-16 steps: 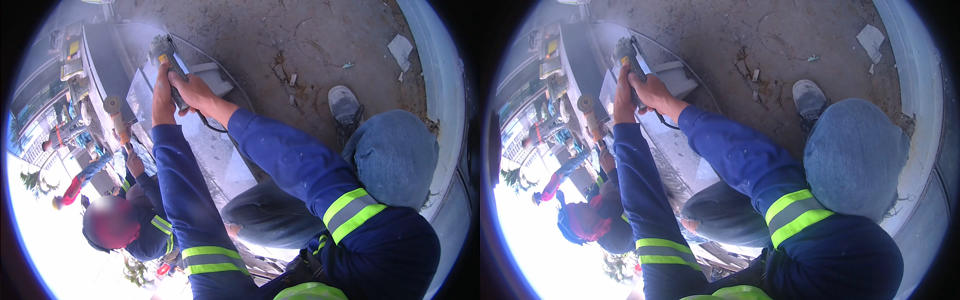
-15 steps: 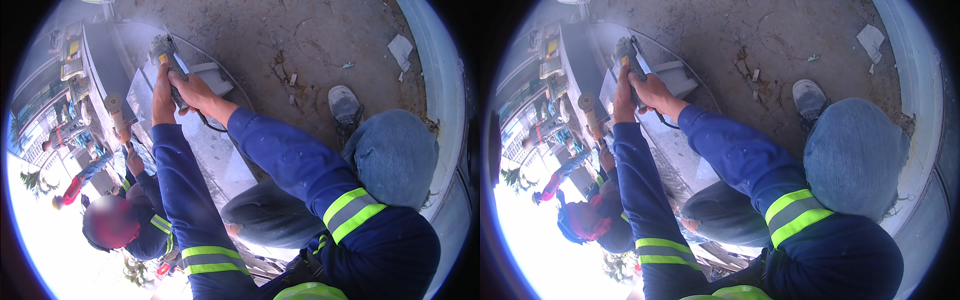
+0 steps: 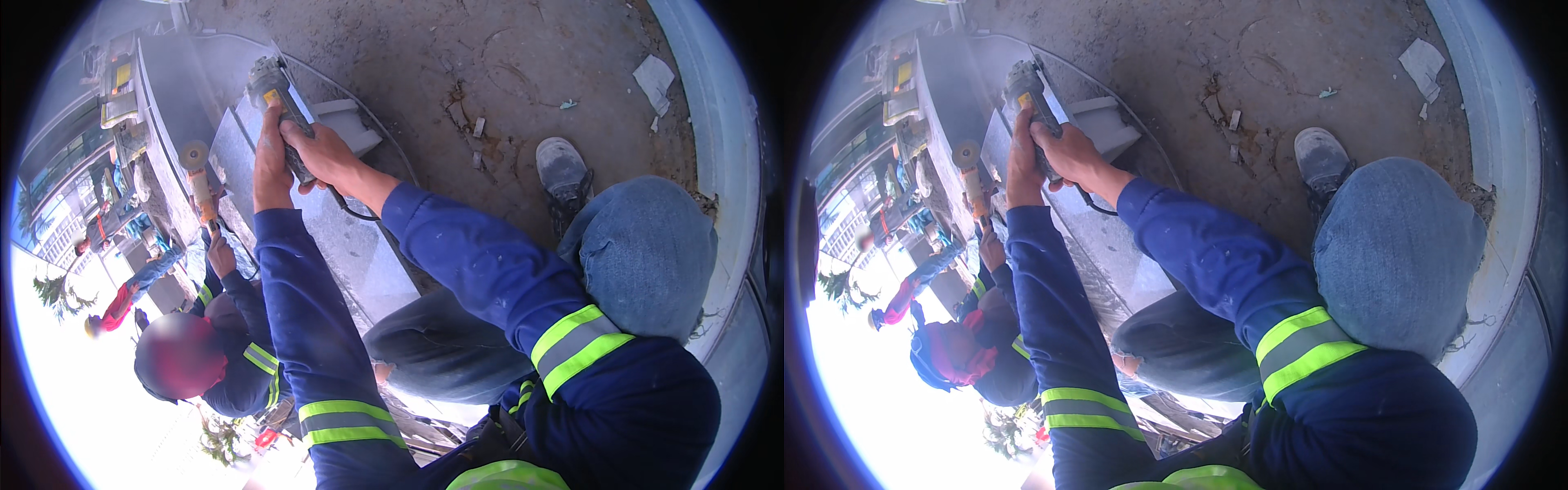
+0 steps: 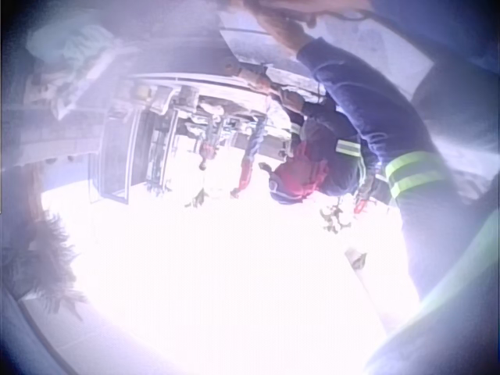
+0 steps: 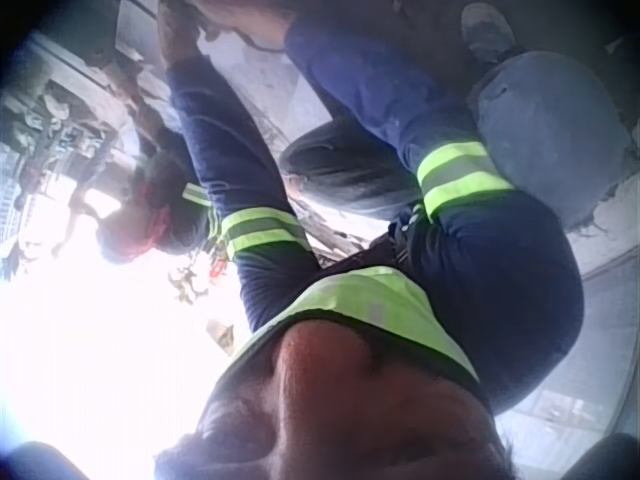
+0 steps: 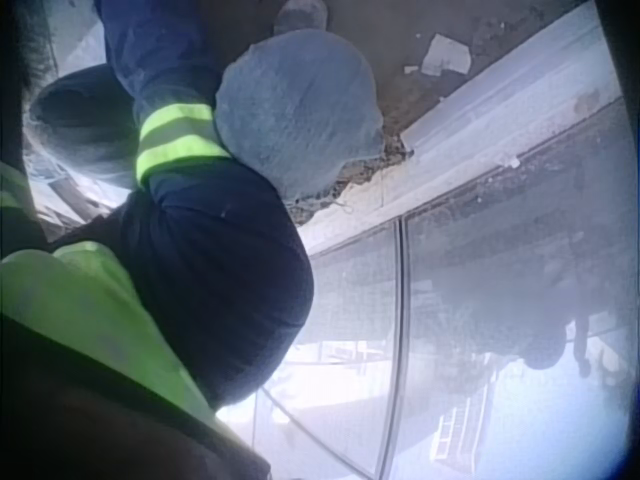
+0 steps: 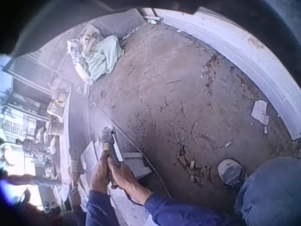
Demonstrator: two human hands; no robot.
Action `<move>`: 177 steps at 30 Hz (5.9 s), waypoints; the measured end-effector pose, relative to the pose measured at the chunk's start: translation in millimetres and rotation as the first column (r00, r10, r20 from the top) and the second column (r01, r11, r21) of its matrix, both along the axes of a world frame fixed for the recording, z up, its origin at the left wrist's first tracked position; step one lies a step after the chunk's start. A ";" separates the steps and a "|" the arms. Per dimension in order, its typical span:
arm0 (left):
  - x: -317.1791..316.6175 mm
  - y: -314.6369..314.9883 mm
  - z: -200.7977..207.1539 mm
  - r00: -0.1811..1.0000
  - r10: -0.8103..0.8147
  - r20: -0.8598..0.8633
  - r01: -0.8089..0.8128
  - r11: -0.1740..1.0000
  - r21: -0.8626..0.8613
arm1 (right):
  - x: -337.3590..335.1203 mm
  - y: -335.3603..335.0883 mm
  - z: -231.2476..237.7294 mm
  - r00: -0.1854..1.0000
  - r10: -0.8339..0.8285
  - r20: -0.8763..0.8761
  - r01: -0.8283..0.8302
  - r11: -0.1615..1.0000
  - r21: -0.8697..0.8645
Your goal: The person kneels on the floor and uses an angle grinder to cut or grind a large rectangular slab. Another worker nearby also uses an angle grinder on a similar slab. Dust is generated during the grinding process.
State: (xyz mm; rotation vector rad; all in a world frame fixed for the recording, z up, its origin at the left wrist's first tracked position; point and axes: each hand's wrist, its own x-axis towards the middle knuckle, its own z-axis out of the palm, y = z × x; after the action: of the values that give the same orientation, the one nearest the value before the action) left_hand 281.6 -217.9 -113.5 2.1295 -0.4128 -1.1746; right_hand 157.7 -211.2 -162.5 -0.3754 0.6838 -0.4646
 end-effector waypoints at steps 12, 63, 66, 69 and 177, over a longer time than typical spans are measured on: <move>0.0 9.7 -6.1 1.000 -0.012 0.000 0.012 0.998 -0.058 | -5.9 7.1 -0.2 1.000 -0.012 0.028 0.012 1.000 -0.014; -0.6 17.8 -5.8 0.999 -0.027 0.018 0.028 0.999 -0.038 | -9.0 11.7 1.3 1.000 0.005 0.030 -0.004 1.000 -0.026; 0.0 16.7 -6.9 1.000 0.013 -0.002 -0.013 1.000 0.008 | -8.4 11.3 0.9 1.000 0.001 0.031 -0.001 1.000 -0.024; 3.0 14.2 -7.4 0.999 -0.038 0.000 0.038 0.999 -0.001 | -6.6 7.5 -3.9 0.997 0.012 0.074 -0.011 1.000 -0.011; 10.5 19.8 -17.6 0.999 -0.014 0.047 0.013 0.999 0.033 | -3.9 11.8 -7.9 0.996 0.027 0.084 -0.026 1.000 -0.014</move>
State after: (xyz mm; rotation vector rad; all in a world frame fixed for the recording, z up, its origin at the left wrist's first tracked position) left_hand 292.2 -198.1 -131.1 2.1895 -0.4322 -1.1483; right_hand 153.9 -199.4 -170.3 -0.3744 0.5938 -0.4573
